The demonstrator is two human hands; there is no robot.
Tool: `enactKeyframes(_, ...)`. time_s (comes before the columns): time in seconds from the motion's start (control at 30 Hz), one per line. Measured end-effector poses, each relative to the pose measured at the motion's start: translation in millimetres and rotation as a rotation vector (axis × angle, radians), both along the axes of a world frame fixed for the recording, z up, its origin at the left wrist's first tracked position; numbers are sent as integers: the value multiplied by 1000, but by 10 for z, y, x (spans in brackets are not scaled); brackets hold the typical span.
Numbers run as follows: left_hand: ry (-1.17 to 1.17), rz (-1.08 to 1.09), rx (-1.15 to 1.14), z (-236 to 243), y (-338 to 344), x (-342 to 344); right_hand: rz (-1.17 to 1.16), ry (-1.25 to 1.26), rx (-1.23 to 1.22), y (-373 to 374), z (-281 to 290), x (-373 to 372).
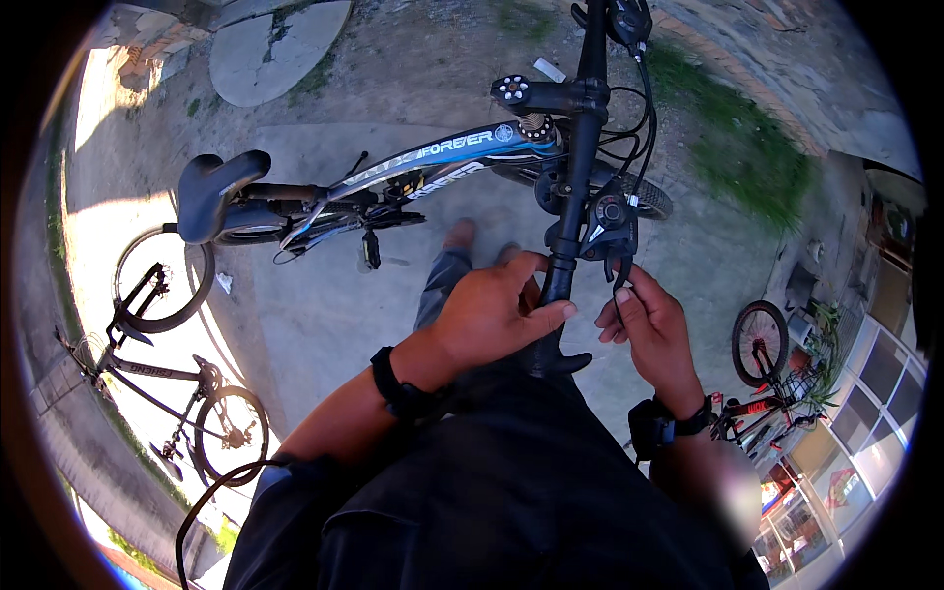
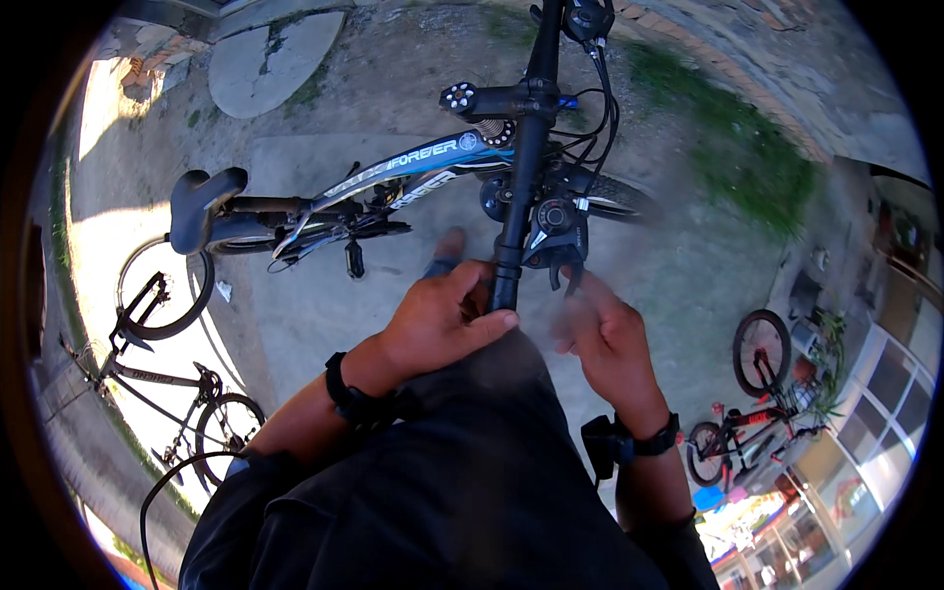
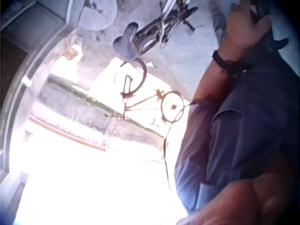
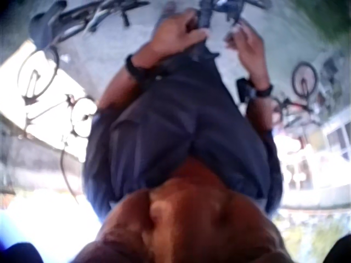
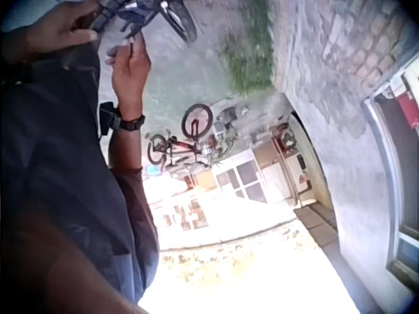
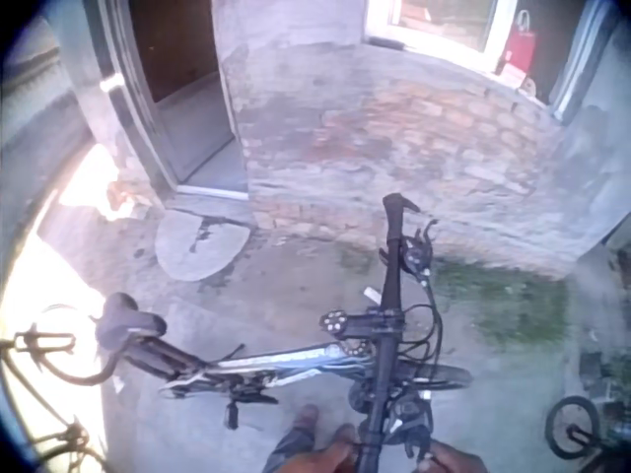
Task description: The person adjusts the handlebars and seat of a blue mountain bike, then inspects the rear derailleur and chain. They subsequently pick up a coiled black cable from the ground and walk into a house.
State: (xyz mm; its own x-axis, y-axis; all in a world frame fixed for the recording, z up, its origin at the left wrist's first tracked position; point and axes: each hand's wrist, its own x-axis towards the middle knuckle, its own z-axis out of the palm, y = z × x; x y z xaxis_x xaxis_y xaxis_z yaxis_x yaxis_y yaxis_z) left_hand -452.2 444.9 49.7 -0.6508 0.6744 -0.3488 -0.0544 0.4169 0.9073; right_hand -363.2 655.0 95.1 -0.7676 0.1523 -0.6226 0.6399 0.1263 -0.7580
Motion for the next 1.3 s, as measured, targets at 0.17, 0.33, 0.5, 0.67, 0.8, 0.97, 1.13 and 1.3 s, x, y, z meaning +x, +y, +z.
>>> enactKeyframes(0.17, 30, 11, 58, -60, 2, 21, -24, 23, 21, -26, 45, -49)
enactKeyframes(0.33, 32, -7, 68, -48, 3, 3, -14, 33, 28, -25, 53, -74)
enactKeyframes(0.5, 3, -29, 63, -59, -4, -2, -12, 41, 22, -27, 56, -79)
enactKeyframes(0.67, -40, 10, 59, -55, -5, -9, -7, 35, 23, -29, 65, -94)
enactKeyframes(0.8, -97, 85, 95, -83, 13, 1, -57, 42, -10, -74, 29, -44)
enactKeyframes(0.97, -342, 71, 189, -170, 60, -6, -42, -11, -158, -159, -8, 117)
enactKeyframes(1.13, -507, 125, 302, -131, 84, -22, -153, -46, -232, -172, -25, 96)
enactKeyframes(1.3, -675, 197, 424, -212, 88, 47, -131, -67, -227, -176, -71, 83)
